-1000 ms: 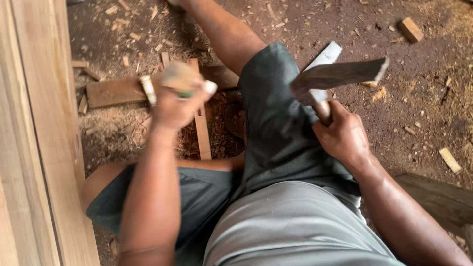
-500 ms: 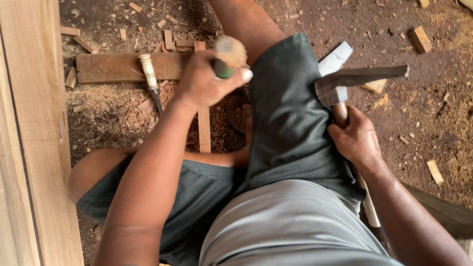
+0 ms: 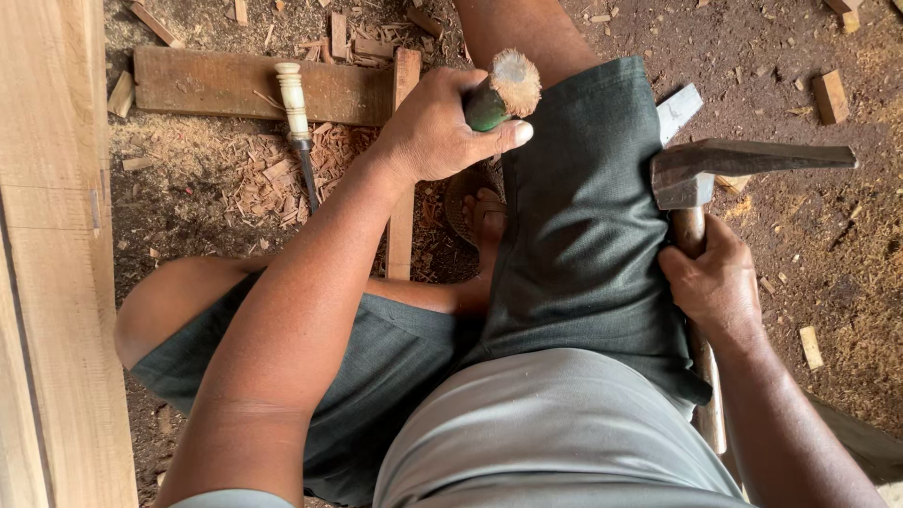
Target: The person shapes wood pieces using a hammer and a chisel while sitting on the floor. They use the hammer to strike the back of the chisel to carve out material and directly strike the wood with the hammer's head to chip away edges.
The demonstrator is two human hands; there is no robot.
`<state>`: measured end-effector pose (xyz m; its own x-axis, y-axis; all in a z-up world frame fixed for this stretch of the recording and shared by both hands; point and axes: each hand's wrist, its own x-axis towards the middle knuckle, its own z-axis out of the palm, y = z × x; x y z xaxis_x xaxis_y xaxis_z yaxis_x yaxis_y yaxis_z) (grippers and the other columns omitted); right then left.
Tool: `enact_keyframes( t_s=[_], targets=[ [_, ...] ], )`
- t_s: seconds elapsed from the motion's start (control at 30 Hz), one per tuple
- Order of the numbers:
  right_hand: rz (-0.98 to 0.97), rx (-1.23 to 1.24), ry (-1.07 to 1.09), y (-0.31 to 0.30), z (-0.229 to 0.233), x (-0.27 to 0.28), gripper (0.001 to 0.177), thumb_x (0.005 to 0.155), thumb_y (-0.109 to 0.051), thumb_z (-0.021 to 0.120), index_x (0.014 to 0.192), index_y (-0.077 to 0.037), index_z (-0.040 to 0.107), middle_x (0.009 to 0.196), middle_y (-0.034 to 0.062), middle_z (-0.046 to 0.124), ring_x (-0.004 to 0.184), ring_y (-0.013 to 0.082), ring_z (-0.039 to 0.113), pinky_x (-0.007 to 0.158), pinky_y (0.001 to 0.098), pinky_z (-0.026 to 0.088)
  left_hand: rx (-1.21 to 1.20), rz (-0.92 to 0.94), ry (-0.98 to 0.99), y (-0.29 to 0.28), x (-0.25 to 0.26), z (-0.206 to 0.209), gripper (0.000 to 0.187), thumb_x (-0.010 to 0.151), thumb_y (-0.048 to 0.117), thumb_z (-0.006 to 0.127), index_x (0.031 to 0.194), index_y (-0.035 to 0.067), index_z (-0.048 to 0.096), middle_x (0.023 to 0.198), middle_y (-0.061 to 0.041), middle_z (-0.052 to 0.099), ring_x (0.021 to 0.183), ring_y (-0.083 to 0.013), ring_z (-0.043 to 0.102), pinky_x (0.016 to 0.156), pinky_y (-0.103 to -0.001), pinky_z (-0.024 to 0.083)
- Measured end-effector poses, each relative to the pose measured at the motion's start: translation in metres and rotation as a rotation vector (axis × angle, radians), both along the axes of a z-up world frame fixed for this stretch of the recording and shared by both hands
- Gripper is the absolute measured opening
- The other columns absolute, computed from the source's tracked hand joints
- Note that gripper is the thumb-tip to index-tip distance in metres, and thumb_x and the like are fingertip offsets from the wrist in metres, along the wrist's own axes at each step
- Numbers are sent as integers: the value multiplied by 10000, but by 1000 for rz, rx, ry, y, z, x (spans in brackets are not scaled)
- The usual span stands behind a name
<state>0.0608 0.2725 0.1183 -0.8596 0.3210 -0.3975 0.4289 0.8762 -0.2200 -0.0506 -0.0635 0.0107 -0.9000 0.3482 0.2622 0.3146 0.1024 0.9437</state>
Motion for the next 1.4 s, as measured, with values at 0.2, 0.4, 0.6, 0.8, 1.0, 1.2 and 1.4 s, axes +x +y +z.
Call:
enact_keyframes(
  t_s=[0.2, 0.4, 0.6, 0.8, 1.0, 1.2, 1.4],
  targets=[
    [-6, 52, 25, 1, -3, -2, 278, 868, -112, 645, 1115, 17, 645, 852, 166, 711, 762, 243, 698, 713, 422, 583, -36, -5, -56, -2, -2, 1, 262, 899, 358, 849, 940, 117, 755, 771, -10, 749, 747, -146, 755, 724, -340, 608],
    [4, 45, 60, 8, -8, 2, 248, 861, -134, 650, 1053, 22, 639, 833, 176, 702, 746, 252, 685, 688, 435, 573, -115, -31, -48, 5, 7, 3, 188, 891, 275, 835, 883, 112, 741, 756, -16, 747, 735, -157, 754, 727, -347, 612],
    [125, 142, 135, 3, -3, 9, 238, 857, -147, 709, 984, 33, 620, 818, 190, 678, 737, 292, 678, 681, 464, 553, -94, -23, -47, 2, 14, 6, 128, 880, 229, 814, 927, 127, 752, 792, -18, 760, 779, -161, 767, 749, -344, 630],
    [265, -31, 253, -51, 29, 3, 221, 904, -143, 694, 1075, -16, 635, 798, 138, 691, 690, 232, 697, 632, 397, 575, -102, -23, -44, 0, 20, 12, 140, 869, 216, 825, 926, 113, 750, 788, -25, 766, 773, -165, 765, 735, -348, 619],
    [552, -168, 485, -109, 61, -9, 313, 958, -130, 698, 1230, -17, 591, 895, 175, 715, 782, 301, 744, 679, 424, 575, -207, -66, -206, -4, 25, 15, 162, 891, 268, 811, 879, 134, 722, 703, -23, 719, 715, -140, 750, 708, -334, 628],
    [640, -67, 352, -142, 57, -35, 244, 915, -135, 706, 1103, -24, 597, 792, 227, 700, 685, 415, 707, 600, 489, 548, -128, -70, -213, -13, 26, 17, 128, 896, 266, 800, 925, 158, 737, 786, 9, 746, 770, -130, 751, 763, -353, 619],
    [669, -74, 465, -145, 63, -31, 318, 926, -115, 698, 1192, -7, 562, 795, 231, 684, 715, 436, 696, 609, 497, 547, -128, -36, -196, -17, 29, 1, 113, 868, 218, 805, 930, 139, 751, 832, -10, 771, 805, -155, 762, 810, -382, 610]
  ],
)
